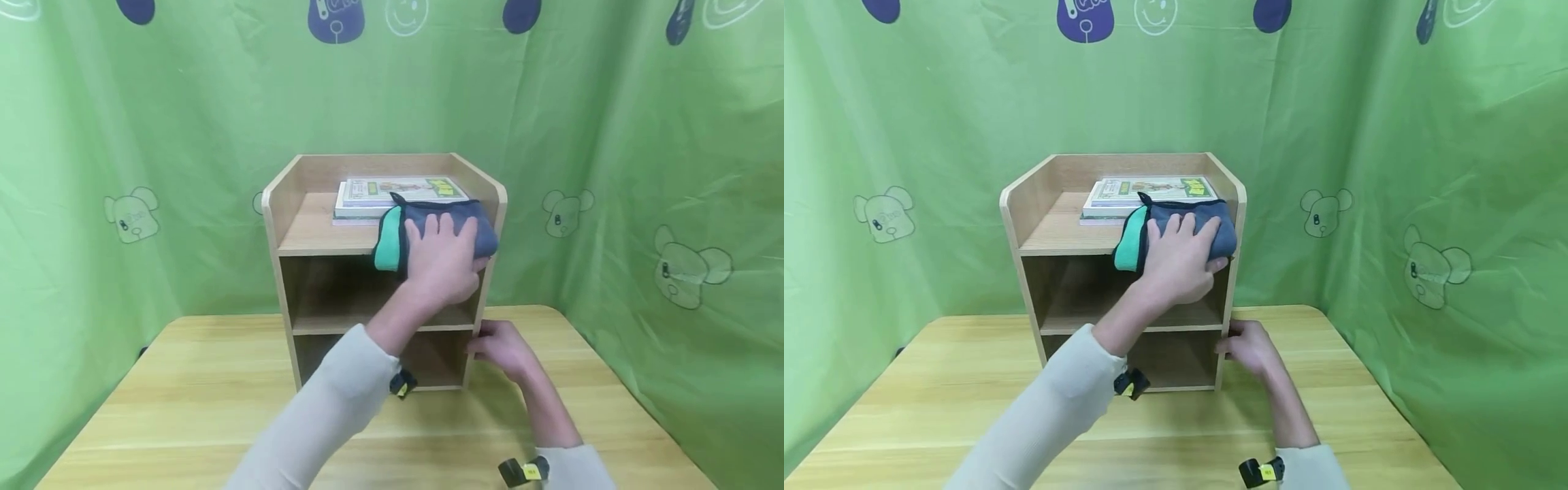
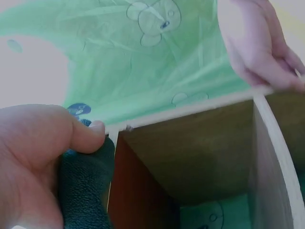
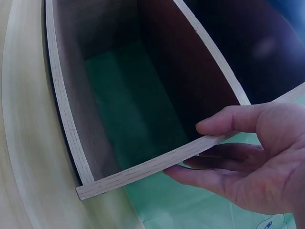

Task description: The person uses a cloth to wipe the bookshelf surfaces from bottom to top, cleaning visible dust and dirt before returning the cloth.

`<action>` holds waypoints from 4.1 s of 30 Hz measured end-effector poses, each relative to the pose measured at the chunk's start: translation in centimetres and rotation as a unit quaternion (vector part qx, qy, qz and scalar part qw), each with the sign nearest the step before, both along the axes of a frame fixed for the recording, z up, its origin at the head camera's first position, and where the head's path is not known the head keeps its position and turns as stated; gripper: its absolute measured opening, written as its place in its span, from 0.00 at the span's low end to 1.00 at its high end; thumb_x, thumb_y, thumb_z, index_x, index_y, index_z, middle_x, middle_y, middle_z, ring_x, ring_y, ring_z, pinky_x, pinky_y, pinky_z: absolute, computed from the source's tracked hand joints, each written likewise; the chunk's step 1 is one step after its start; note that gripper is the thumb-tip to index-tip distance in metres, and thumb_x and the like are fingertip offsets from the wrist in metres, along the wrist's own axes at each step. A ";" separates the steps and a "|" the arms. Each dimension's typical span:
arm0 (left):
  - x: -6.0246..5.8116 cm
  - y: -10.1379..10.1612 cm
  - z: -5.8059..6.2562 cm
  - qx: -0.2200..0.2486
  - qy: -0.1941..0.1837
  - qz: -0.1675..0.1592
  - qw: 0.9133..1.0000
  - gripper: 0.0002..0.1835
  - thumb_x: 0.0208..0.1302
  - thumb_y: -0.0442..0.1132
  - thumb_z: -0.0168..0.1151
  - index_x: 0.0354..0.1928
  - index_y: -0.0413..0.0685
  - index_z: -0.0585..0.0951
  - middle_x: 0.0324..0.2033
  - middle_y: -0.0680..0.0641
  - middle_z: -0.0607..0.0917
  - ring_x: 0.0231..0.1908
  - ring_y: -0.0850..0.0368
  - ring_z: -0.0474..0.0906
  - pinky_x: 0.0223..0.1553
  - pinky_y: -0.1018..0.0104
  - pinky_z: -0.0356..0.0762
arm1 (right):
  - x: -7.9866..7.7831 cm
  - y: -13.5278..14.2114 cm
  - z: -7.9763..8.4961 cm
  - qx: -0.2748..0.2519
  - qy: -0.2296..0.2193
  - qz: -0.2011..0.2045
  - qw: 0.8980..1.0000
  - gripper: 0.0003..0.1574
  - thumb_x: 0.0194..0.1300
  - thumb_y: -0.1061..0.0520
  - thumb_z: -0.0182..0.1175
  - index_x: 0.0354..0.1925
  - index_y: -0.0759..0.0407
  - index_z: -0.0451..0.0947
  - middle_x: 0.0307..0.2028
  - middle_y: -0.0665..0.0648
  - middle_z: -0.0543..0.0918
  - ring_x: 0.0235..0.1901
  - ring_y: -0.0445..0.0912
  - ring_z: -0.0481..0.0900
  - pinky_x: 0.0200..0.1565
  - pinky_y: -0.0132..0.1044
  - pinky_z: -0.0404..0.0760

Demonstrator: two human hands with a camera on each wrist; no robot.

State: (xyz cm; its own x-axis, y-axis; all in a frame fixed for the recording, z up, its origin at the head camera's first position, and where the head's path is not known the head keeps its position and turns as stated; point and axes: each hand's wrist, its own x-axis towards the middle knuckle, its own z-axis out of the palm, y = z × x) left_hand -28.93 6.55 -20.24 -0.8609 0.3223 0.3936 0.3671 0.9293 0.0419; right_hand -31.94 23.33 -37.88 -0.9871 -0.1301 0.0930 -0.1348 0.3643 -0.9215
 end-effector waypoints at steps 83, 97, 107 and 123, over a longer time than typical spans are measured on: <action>0.1 0.5 1.5 0.006 -0.070 0.049 0.996 0.33 0.70 0.59 0.57 0.75 0.72 0.63 0.76 0.48 0.63 0.78 0.47 0.52 0.75 0.33 0.41 | -0.5 -0.5 0.2 0.008 -0.007 0.000 1.000 0.26 0.58 0.69 0.61 0.55 0.80 0.76 0.49 0.72 0.83 0.44 0.50 0.85 0.50 0.45 0.86; 0.6 -5.7 0.7 0.008 -0.043 -0.093 0.995 0.37 0.68 0.51 0.64 0.77 0.70 0.63 0.77 0.51 0.64 0.77 0.51 0.56 0.76 0.33 0.41 | -0.2 -0.1 0.0 0.015 -0.008 -0.013 1.000 0.28 0.57 0.67 0.62 0.56 0.79 0.76 0.49 0.69 0.85 0.45 0.52 0.85 0.49 0.45 0.87; -0.4 -11.9 0.8 -0.003 -0.050 -0.042 0.998 0.32 0.77 0.55 0.46 0.78 0.57 0.60 0.75 0.45 0.66 0.76 0.42 0.57 0.73 0.28 0.42 | -0.1 -0.2 -0.1 0.014 -0.015 -0.020 1.000 0.29 0.58 0.68 0.61 0.57 0.82 0.73 0.50 0.73 0.83 0.48 0.56 0.85 0.52 0.46 0.86; -1.2 -16.2 1.2 0.088 -0.047 0.019 0.995 0.27 0.77 0.57 0.42 0.66 0.46 0.70 0.55 0.36 0.76 0.63 0.38 0.67 0.71 0.34 0.41 | -0.3 -0.2 -0.3 0.008 -0.011 -0.014 1.000 0.34 0.56 0.68 0.62 0.60 0.83 0.70 0.55 0.78 0.79 0.50 0.58 0.84 0.53 0.46 0.85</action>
